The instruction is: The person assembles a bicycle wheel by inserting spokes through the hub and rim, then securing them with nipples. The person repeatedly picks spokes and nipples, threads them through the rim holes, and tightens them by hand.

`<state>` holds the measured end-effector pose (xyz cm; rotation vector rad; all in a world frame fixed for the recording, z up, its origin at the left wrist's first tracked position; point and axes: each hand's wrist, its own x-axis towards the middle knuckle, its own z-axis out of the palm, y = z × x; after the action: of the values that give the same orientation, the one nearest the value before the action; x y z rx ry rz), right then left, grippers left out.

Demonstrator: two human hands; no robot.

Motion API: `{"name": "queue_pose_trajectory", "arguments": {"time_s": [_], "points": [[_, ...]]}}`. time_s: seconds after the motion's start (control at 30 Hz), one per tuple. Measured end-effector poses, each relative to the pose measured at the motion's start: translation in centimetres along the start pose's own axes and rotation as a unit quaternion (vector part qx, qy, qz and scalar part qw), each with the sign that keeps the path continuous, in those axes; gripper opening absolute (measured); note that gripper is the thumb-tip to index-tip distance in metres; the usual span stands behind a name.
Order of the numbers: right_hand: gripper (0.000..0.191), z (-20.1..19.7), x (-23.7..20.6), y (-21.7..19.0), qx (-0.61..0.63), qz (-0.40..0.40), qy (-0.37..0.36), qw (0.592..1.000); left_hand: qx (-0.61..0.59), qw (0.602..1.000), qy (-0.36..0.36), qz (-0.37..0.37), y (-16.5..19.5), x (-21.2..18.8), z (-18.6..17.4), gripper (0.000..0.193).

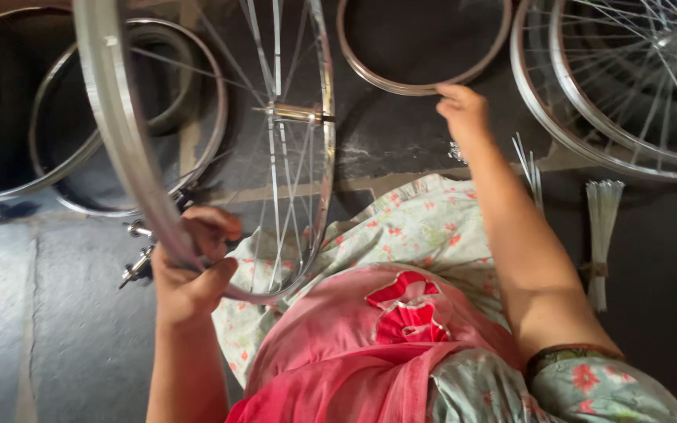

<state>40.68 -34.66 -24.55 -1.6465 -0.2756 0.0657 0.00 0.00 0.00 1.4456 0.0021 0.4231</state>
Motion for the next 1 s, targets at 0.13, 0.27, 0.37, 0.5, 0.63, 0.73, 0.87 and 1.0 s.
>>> {"name": "queue_pose_trajectory", "arguments": {"time_s": [0.13,0.27,0.37,0.5,0.63,0.73,0.87,1.0], "points": [[0.027,-5.9,-2.9,2.4,-0.288,0.107,0.092,0.947,-0.041,0.999,-0.003,0.004,0.7,0.1,0.8,0.03],[0.019,-5.8,-3.0,3.6,-0.462,0.169,-0.02,0.87,-0.021,1.0,-0.01,-0.005,1.4,0.4,1.3,0.028],[0.019,-3.7,-2.2,3.9,-0.538,0.143,-0.068,0.828,0.009,1.0,-0.017,-0.011,2.0,0.1,1.6,0.026],[0.02,-1.7,-1.5,4.5,-0.687,0.077,-0.189,0.697,-0.025,0.999,-0.018,-0.018,2.4,0.9,1.9,0.03],[0.021,-1.6,-1.1,5.3,-0.707,0.028,-0.237,0.666,0.008,0.999,-0.003,-0.035,3.1,1.4,2.1,0.03],[0.02,-1.4,-0.5,5.8,-0.699,0.058,-0.251,0.667,0.019,0.999,-0.003,-0.045,3.4,2.1,2.1,0.028],[0.024,-1.2,-0.8,6.6,-0.7,0.058,-0.24,0.67,0.0,0.999,-0.014,-0.032,3.2,2.6,1.5,0.031],[0.026,-0.6,-1.1,5.5,-0.636,0.007,-0.171,0.753,0.045,0.999,-0.019,-0.023,3.0,3.0,1.4,0.03]]}}
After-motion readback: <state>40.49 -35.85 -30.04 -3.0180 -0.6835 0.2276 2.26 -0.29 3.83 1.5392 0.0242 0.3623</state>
